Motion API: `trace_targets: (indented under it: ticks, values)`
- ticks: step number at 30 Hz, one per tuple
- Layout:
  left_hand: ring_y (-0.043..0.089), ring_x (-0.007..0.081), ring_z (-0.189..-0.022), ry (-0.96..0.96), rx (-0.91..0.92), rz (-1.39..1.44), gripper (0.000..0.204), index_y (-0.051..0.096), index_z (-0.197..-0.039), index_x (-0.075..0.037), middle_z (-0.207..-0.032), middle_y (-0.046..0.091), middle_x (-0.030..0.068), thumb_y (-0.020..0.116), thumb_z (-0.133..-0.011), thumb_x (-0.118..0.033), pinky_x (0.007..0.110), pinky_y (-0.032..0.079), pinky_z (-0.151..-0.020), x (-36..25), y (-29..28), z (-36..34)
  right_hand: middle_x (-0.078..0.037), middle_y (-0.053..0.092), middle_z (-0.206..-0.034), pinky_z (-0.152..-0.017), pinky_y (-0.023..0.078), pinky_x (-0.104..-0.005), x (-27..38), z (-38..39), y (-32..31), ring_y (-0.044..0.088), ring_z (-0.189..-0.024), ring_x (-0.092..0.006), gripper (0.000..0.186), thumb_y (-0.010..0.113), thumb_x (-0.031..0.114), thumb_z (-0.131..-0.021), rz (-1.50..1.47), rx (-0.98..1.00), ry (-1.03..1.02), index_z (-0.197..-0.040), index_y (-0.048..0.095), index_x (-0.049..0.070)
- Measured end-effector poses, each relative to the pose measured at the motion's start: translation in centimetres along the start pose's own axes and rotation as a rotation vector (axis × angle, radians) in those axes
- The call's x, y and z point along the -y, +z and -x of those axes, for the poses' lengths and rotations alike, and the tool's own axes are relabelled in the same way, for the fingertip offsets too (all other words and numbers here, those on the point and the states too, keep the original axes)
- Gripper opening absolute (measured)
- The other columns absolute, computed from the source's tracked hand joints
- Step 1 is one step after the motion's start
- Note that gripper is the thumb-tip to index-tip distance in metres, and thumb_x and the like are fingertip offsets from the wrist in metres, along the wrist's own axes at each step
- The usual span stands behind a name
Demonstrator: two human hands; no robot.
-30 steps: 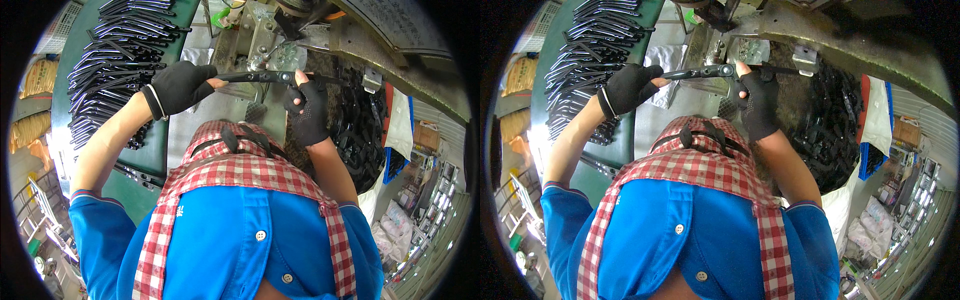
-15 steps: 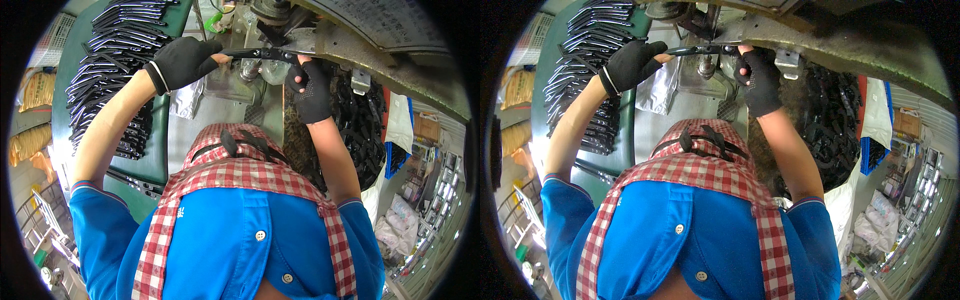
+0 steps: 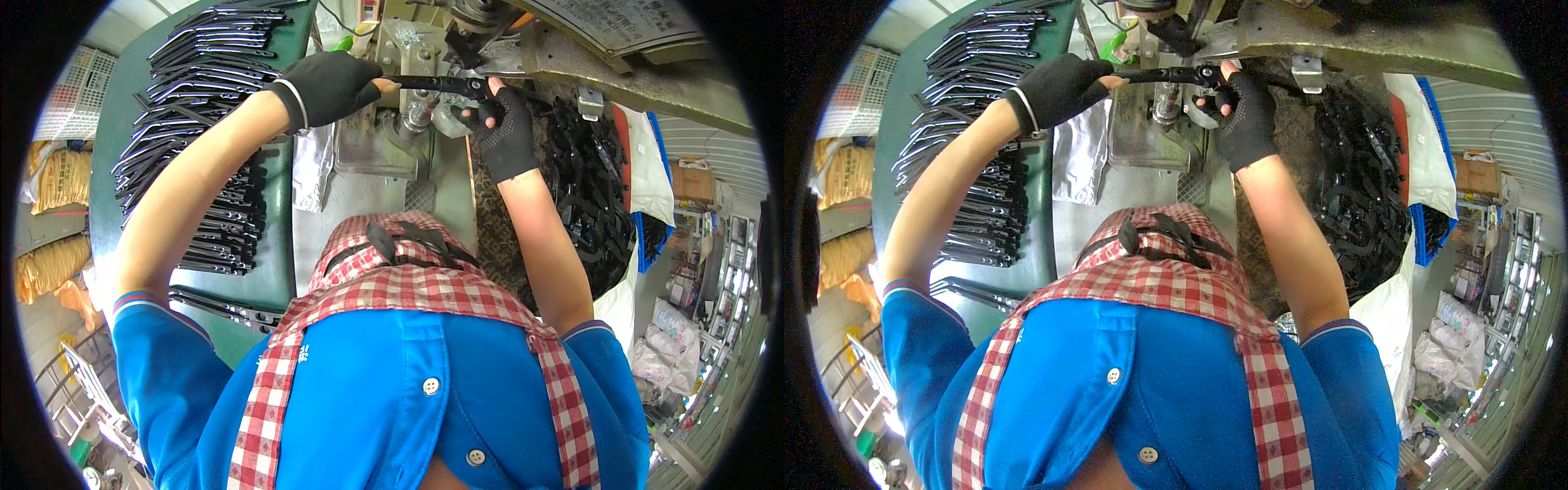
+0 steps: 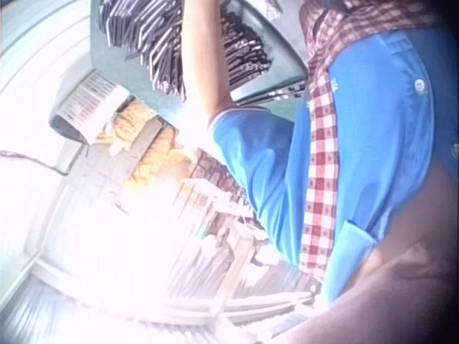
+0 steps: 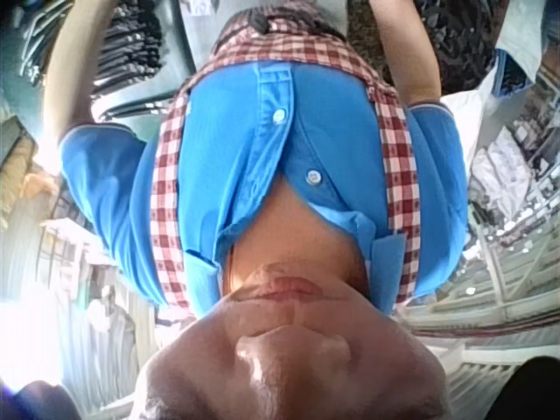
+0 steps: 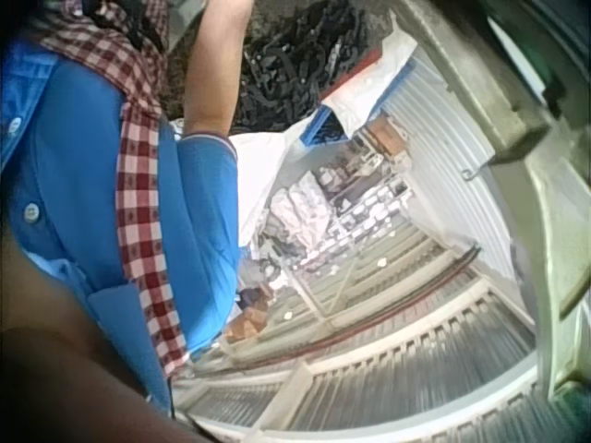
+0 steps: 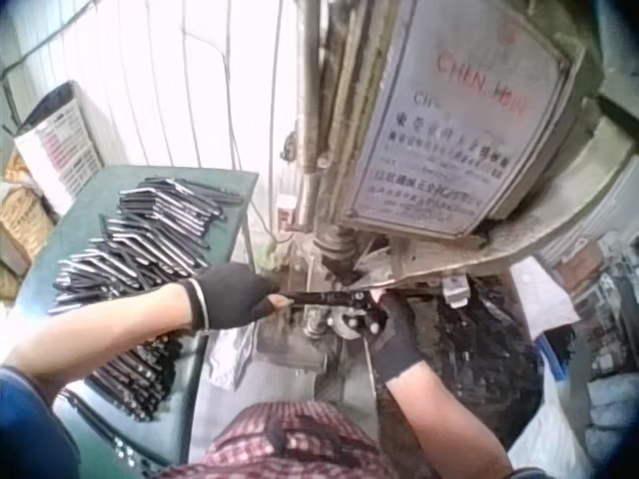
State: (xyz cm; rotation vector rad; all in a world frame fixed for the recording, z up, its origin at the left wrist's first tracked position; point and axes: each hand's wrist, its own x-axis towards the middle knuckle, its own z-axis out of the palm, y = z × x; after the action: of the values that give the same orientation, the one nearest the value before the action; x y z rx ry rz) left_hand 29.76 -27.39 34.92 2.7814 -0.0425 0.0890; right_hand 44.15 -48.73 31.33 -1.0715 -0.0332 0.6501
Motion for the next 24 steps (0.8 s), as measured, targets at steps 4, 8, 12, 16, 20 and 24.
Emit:
trace_targets:
  ticks: [4,8,12,16,20,24]
  values:
    - [0.062,0.0405,-0.08,-0.022,0.081,0.055,0.049,0.065,-0.094,-0.003,-0.08,0.064,0.0219,0.042,-0.095,-0.046,0.048,0.048,-0.074,0.2,0.1,-0.8,-0.001,0.055,-0.069,-0.05,0.045,-0.027,-0.4,-0.2,-0.3,0.041,-0.046,-0.0104,0.02,0.064,0.019,-0.085,0.04,0.022,-0.073,-0.095,0.062,0.002]
    - [0.063,0.0405,-0.079,0.029,0.145,0.046,0.049,0.065,-0.091,-0.003,-0.078,0.064,0.0216,0.045,-0.094,-0.047,0.046,0.049,-0.073,1.0,0.4,-1.3,0.0,0.046,-0.058,-0.061,0.055,-0.034,-0.7,-0.6,-1.0,0.04,-0.045,-0.0091,0.02,0.058,0.018,-0.09,0.092,0.061,-0.029,-0.1,0.058,0.001]
    - [0.063,0.0381,-0.066,0.032,-0.019,-0.205,0.049,0.064,-0.091,-0.004,-0.07,0.063,0.0208,0.041,-0.096,-0.047,0.045,0.05,-0.063,0.2,1.0,-0.6,0.0,0.048,-0.057,-0.051,0.049,-0.0283,-1.7,-0.7,-1.9,0.041,-0.043,-0.0097,0.018,0.065,0.021,-0.085,-0.066,0.043,0.022,-0.086,0.06,0.004]
    - [0.065,0.0376,-0.069,-0.036,0.136,-0.135,0.047,0.063,-0.097,-0.008,-0.069,0.063,0.0193,0.04,-0.095,-0.049,0.045,0.051,-0.064,0.6,2.0,-0.7,0.0,0.048,-0.058,-0.049,0.05,-0.0297,-2.7,-0.3,-1.7,0.04,-0.042,-0.0091,0.02,0.067,0.024,-0.085,-0.028,-0.066,0.03,-0.081,0.058,0.007]
    - [0.065,0.0357,-0.075,-0.034,0.018,-0.207,0.045,0.063,-0.105,-0.013,-0.079,0.066,0.0166,0.044,-0.092,-0.052,0.045,0.052,-0.067,1.6,2.8,-0.9,-0.001,0.05,-0.062,-0.056,0.049,-0.0275,-3.7,0.0,-2.9,0.051,-0.054,-0.0125,0.024,0.064,0.026,-0.089,0.067,0.004,0.009,-0.076,0.054,0.008]
    - [0.065,0.0344,-0.073,0.062,-0.114,-0.201,0.034,0.062,-0.108,-0.016,-0.079,0.065,0.0147,0.055,-0.088,-0.043,0.045,0.051,-0.064,2.2,3.0,0.0,-0.002,0.054,-0.074,-0.069,0.047,-0.0286,-6.2,1.8,-6.8,0.058,-0.072,-0.0151,0.015,0.06,0.018,-0.091,0.301,0.214,-0.014,-0.087,0.055,0.004]
